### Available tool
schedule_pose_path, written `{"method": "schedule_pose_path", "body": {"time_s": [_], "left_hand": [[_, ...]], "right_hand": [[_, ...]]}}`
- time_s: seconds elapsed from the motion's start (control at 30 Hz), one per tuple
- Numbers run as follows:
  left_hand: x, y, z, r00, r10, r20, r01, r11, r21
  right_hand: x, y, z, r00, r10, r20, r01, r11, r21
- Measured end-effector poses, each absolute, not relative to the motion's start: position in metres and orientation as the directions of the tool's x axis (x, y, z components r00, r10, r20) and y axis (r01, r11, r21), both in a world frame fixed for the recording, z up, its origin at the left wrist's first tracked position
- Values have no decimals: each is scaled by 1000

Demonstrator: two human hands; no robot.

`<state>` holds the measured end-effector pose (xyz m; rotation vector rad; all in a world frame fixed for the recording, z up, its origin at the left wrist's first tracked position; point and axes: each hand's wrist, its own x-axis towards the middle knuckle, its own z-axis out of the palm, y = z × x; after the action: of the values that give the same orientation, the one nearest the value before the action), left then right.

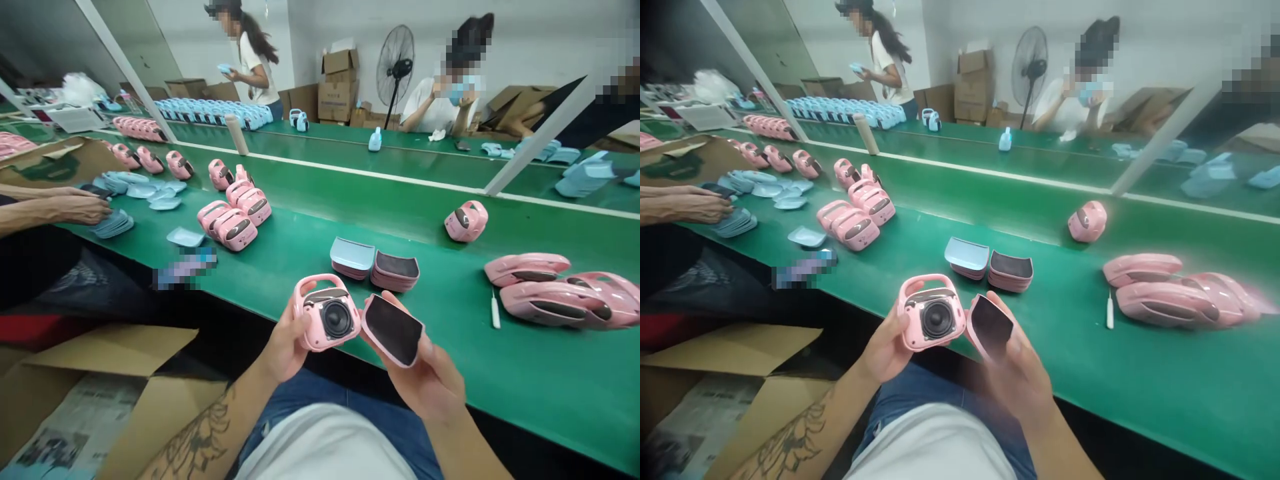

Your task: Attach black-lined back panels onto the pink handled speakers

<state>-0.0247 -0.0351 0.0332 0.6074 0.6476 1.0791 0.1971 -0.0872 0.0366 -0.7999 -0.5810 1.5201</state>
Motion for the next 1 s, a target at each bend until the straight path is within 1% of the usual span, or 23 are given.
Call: {"method": "schedule_pose_path", "body": {"time_s": [0.07, 0.13, 0.23, 0.33, 0.43, 0.53, 0.77, 1.0], "left_hand": [[-22, -35, 32, 330, 940, -86, -539, 262, 800], [-16, -34, 29, 402, 913, -71, -506, 286, 814], [-7, -33, 23, 474, 876, -88, -486, 343, 804], [-2, -31, 21, 505, 861, -51, -460, 319, 829], [1, -29, 27, 549, 835, -37, -400, 301, 866], [4, -27, 32, 566, 822, -54, -371, 313, 874], [7, -27, 32, 586, 807, -67, -372, 342, 863], [9, -30, 31, 576, 809, -119, -340, 369, 865]], "right_hand": [[196, -90, 28, 22, 986, -167, -555, -127, -822], [192, -90, 22, 29, 986, -166, -460, -134, -878], [189, -89, 20, 40, 990, -132, -202, -121, -972], [192, -86, 25, 69, 989, -127, 37, -130, -991], [194, -83, 31, 79, 988, -136, 177, -148, -973], [194, -81, 34, 71, 989, -126, 233, -139, -962], [194, -82, 27, 47, 989, -138, 264, -146, -953], [197, -84, 19, 58, 991, -124, 356, -136, -924]]}}
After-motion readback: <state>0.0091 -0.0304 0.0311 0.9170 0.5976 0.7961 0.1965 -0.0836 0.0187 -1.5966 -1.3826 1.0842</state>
